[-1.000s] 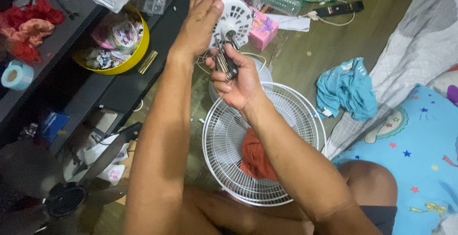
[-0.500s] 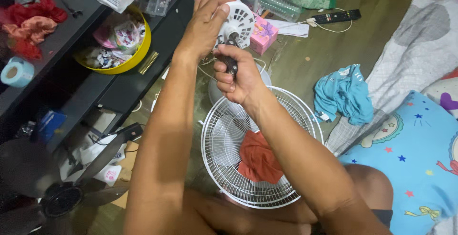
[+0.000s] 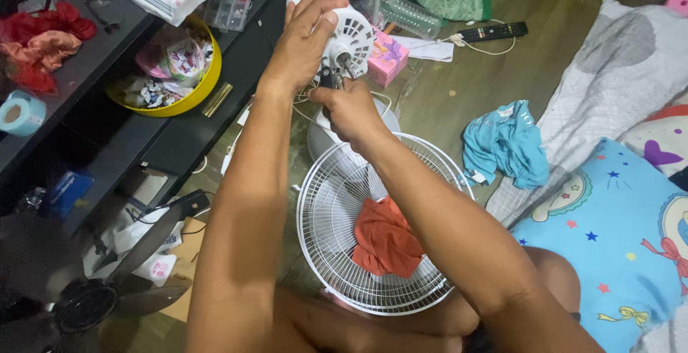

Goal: The person using a multi-tool to unscrew and tighten components on the motor housing of a white electric fan while sitting on the floor.

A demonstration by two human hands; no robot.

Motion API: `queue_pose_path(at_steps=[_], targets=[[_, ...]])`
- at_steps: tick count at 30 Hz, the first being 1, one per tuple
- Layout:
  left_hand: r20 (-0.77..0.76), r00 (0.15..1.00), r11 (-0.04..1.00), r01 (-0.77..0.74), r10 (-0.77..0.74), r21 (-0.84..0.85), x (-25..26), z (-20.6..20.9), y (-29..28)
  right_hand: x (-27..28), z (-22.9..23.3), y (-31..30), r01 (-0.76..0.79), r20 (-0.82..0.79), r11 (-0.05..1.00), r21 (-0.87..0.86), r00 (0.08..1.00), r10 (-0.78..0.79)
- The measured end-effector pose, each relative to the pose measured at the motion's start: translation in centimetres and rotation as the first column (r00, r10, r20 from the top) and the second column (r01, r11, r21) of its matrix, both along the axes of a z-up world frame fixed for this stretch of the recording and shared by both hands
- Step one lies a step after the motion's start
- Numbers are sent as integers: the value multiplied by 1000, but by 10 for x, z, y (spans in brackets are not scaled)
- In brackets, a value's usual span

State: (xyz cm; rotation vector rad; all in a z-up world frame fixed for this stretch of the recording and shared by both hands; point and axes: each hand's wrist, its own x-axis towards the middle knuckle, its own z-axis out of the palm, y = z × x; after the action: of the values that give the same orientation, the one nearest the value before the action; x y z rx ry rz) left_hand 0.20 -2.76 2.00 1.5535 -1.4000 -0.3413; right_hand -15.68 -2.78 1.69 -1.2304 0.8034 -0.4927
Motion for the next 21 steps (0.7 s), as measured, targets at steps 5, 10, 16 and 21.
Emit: queue_pose_path(at_steps=[5,10,16,21], targets=[[6,1000,1000,-10,10,14,0,-2,-2,3,-9,1,37,-22,913,-407,998,-50],[8,1000,1000,-11,11,5,-1,-2,-1,2,0,13,10,-246,837,-547,954,-172],[19,1000,1000,-17,17,14,-2,-1,-5,-3,20,21,-124,-450,744,-657,856,-255],[12,1000,1000,10,-10,23,1,0,-1,-4,14,21,-259,-531,654,-711,807,-258]])
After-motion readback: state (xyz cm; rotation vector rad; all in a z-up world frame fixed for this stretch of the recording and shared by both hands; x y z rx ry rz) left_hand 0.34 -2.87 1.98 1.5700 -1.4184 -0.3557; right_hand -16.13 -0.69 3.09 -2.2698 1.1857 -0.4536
